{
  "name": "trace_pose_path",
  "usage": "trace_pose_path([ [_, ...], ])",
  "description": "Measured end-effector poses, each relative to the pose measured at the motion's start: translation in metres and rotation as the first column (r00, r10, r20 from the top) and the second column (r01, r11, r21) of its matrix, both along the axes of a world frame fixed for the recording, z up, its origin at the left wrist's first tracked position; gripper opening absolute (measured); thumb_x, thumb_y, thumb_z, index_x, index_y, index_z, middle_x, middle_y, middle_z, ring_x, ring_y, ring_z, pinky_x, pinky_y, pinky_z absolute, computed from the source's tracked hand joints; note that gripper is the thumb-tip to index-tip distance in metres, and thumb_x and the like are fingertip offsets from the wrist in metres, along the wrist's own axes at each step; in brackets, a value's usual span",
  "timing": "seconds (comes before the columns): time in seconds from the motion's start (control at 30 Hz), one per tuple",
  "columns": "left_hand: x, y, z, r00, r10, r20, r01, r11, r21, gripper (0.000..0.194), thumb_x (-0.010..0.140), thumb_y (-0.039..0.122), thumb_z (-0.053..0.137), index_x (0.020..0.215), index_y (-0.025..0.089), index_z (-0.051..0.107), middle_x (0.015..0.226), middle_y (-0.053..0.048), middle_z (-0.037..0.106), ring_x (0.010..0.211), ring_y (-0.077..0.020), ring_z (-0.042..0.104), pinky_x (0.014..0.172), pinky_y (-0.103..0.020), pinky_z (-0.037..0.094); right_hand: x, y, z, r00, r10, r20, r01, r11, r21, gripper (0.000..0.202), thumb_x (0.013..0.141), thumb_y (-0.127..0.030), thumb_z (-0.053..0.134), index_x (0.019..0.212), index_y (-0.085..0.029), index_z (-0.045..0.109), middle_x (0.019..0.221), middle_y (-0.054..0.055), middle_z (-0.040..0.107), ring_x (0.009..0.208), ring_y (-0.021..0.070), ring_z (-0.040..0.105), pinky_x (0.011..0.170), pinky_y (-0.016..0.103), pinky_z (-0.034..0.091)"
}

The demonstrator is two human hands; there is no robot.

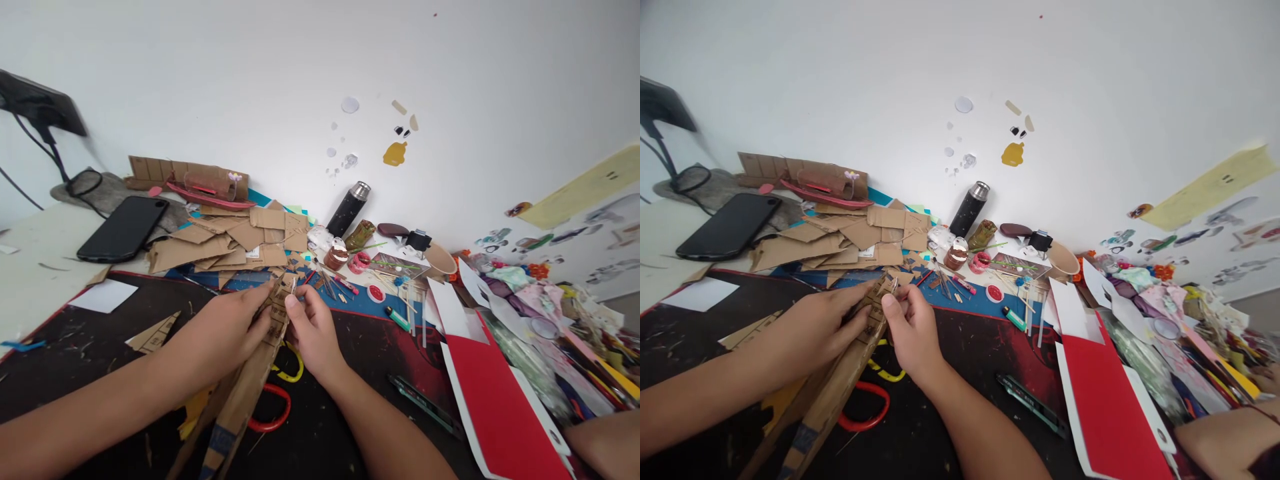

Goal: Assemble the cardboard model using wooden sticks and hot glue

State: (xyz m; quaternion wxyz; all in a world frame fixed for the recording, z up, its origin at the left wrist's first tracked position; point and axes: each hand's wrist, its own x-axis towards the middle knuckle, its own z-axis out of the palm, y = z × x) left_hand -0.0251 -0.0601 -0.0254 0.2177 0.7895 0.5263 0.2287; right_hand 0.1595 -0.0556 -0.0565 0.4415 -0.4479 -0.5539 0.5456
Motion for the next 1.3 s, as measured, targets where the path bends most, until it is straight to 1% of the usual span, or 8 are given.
trace_pose_path([
  [0.1,0.001,-0.003,0.006,0.991,-0.018,0.132,0.022,0.999,-0.031,0.047,0.105,0.042,0.036,0.123,0.02,0.073,0.109,-0.014,0.086,0.1,-0.0339,0.083,0.086,-0.041,0.063,0.002,0.0,0.001,0.999,-0.035,-0.004,0.035,0.999,-0.012,0.048,0.096,-0.073,0.069,0.093,-0.028,0.055,0.064,-0.008,0.041,0.053,0.0147,0.039,0.048,0.026,0.033],
  [0.2,-0.002,-0.002,0.013,0.972,-0.013,0.234,0.033,0.996,-0.083,0.045,0.105,0.051,0.041,0.113,0.024,0.076,0.108,-0.009,0.087,0.095,-0.0313,0.082,0.087,-0.038,0.062,0.003,0.0,0.002,0.999,-0.042,-0.018,0.042,0.999,-0.022,0.045,0.095,-0.07,0.071,0.092,-0.028,0.056,0.066,-0.006,0.044,0.057,0.0161,0.041,0.051,0.027,0.035],
  [0.37,-0.011,0.009,0.015,0.948,0.085,0.306,-0.056,0.993,-0.102,0.053,0.101,0.064,0.05,0.126,0.026,0.076,0.121,-0.01,0.086,0.111,-0.0357,0.08,0.095,-0.043,0.063,0.002,-0.001,0.005,0.997,-0.012,-0.083,0.008,0.999,-0.038,0.041,0.095,-0.064,0.073,0.092,-0.027,0.057,0.064,-0.007,0.044,0.056,0.0148,0.037,0.051,0.027,0.03],
  [0.47,-0.015,0.014,0.012,0.929,0.106,0.355,-0.064,0.99,-0.129,0.052,0.098,0.067,0.058,0.126,0.026,0.075,0.112,-0.007,0.085,0.096,-0.0307,0.08,0.083,-0.038,0.064,0.001,-0.001,0.008,0.995,0.014,-0.102,-0.018,0.999,-0.032,0.038,0.096,-0.06,0.073,0.091,-0.026,0.057,0.065,-0.007,0.044,0.056,0.0139,0.036,0.053,0.027,0.029],
  [0.57,-0.016,0.016,0.007,0.916,0.12,0.383,-0.057,0.983,-0.174,0.051,0.095,0.068,0.064,0.124,0.026,0.074,0.104,-0.005,0.083,0.078,-0.0246,0.075,0.065,-0.033,0.061,0.002,0.0,0.011,0.999,0.021,-0.029,-0.021,1.0,0.008,0.035,0.096,-0.056,0.072,0.087,-0.025,0.057,0.062,-0.008,0.039,0.056,0.0131,0.032,0.053,0.027,0.025],
  [0.73,-0.014,0.014,0.002,0.86,0.172,0.479,-0.026,0.954,-0.297,0.05,0.091,0.067,0.069,0.118,0.025,0.07,0.109,-0.007,0.079,0.08,-0.0238,0.074,0.052,-0.029,0.062,0.002,0.001,0.015,0.997,-0.003,0.074,-0.001,0.999,0.042,0.033,0.096,-0.053,0.07,0.084,-0.024,0.059,0.06,-0.009,0.036,0.056,0.0129,0.03,0.053,0.028,0.024],
  [1.07,-0.011,0.015,-0.001,0.821,0.163,0.547,0.087,0.911,-0.402,0.048,0.093,0.064,0.073,0.118,0.026,0.058,0.088,-0.003,0.079,0.069,-0.0206,0.07,0.051,-0.029,0.062,0.004,0.003,0.013,0.997,-0.042,0.063,0.039,0.998,0.042,0.033,0.096,-0.055,0.072,0.091,-0.024,0.063,0.06,-0.009,0.04,0.055,0.0133,0.034,0.053,0.028,0.027],
  [1.3,-0.012,0.017,-0.002,0.854,0.165,0.493,0.022,0.936,-0.351,0.047,0.091,0.066,0.071,0.109,0.024,0.064,0.091,-0.004,0.077,0.077,-0.0235,0.072,0.053,-0.03,0.061,0.004,0.004,0.015,0.996,-0.039,0.082,0.035,0.998,0.054,0.029,0.096,-0.051,0.071,0.09,-0.024,0.062,0.059,-0.01,0.036,0.054,0.0126,0.031,0.053,0.028,0.026],
])
